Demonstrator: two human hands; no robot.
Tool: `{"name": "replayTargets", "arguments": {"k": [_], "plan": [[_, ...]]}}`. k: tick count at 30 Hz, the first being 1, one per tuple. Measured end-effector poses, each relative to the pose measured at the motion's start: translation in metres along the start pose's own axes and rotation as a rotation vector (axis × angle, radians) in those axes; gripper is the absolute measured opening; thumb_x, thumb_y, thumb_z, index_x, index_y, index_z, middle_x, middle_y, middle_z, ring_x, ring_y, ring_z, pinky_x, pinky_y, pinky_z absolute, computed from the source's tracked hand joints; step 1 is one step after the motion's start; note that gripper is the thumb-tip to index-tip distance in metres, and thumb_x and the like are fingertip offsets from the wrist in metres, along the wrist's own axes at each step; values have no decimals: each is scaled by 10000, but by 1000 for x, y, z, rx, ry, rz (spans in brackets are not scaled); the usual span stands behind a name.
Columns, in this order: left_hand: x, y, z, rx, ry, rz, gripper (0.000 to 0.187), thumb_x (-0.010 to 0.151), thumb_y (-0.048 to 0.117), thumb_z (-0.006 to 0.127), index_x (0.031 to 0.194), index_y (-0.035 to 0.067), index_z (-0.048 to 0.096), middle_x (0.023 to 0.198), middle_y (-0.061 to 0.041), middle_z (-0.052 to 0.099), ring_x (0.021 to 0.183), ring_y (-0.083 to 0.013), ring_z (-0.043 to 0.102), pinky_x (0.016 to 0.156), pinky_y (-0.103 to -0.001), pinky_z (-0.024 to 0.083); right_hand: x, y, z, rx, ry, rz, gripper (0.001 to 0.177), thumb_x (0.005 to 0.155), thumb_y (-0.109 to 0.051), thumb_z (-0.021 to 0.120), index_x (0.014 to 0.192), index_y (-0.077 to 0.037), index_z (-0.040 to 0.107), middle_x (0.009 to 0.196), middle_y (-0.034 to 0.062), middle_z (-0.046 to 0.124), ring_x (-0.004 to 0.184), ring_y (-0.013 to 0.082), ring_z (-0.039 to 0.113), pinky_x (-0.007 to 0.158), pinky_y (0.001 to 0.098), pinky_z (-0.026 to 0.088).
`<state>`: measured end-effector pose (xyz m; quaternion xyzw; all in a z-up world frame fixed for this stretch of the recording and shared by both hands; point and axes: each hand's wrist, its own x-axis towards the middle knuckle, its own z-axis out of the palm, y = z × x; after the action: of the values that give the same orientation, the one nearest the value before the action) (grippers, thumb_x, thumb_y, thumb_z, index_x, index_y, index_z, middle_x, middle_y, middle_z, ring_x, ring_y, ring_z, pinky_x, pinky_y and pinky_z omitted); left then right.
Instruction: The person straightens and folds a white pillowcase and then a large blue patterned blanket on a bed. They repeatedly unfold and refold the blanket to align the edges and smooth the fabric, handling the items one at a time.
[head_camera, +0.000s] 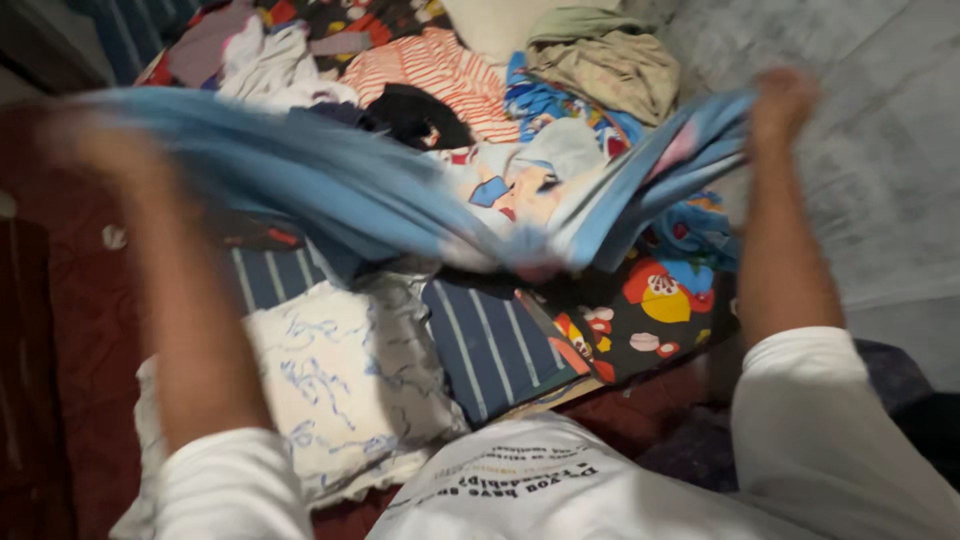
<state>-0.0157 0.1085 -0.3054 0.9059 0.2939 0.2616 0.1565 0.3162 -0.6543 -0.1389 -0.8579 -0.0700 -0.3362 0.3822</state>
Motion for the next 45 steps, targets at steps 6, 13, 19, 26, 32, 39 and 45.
{"name": "replayTargets", "arguments": {"k": [6,13,19,26,32,39,45], "plan": [[66,-76,-102,-251,701,-405,295,1048,241,659,1134,-40,649,1055,-216,691,957,-345,674,872,-469,556,-27,79,-47,-391,556,24,308,1007,-343,697,962,-42,650,862,168,684,861,427,642,730,526,500],[-38,28,-11,-594,350,-94,250,1066,198,616,962,-29,601,936,-139,635,904,-284,613,856,-414,499,-142,97,3,218,152,1084,571,1037,-546,486,726,-88,625,774,98,670,690,243,632,678,442,509],[-143,214,39,-619,-270,42,402,1056,341,547,1044,-30,700,909,-257,717,831,-407,676,779,-469,529,-246,38,88,936,-175,1211,492,966,-591,646,836,-117,671,715,22,536,678,196,505,615,396,427],[-231,297,33,-621,-647,208,281,977,259,664,1092,5,697,864,-290,713,841,-460,709,708,-488,538,-381,-77,56,278,-83,578,409,985,-423,715,926,-18,695,811,113,632,759,296,607,674,423,470],[-234,207,72,-336,-741,206,305,855,279,757,1009,16,752,883,-275,718,845,-437,714,764,-483,556,-418,-54,-69,-535,-597,751,867,664,-631,853,1206,13,647,1207,259,672,1073,428,668,880,502,538],[-219,113,118,-299,-754,-109,307,874,267,731,952,-29,756,827,-250,725,762,-386,706,740,-471,548,-455,29,-105,-494,-1054,938,739,525,-441,947,1051,45,765,1043,215,767,927,342,747,824,436,592],[-199,94,107,-678,-600,-269,331,958,220,611,1087,-75,690,819,-150,718,717,-203,639,672,-391,506,-451,23,-101,57,-448,1408,514,692,-225,893,1092,57,738,967,165,761,818,297,730,671,474,549]]}}
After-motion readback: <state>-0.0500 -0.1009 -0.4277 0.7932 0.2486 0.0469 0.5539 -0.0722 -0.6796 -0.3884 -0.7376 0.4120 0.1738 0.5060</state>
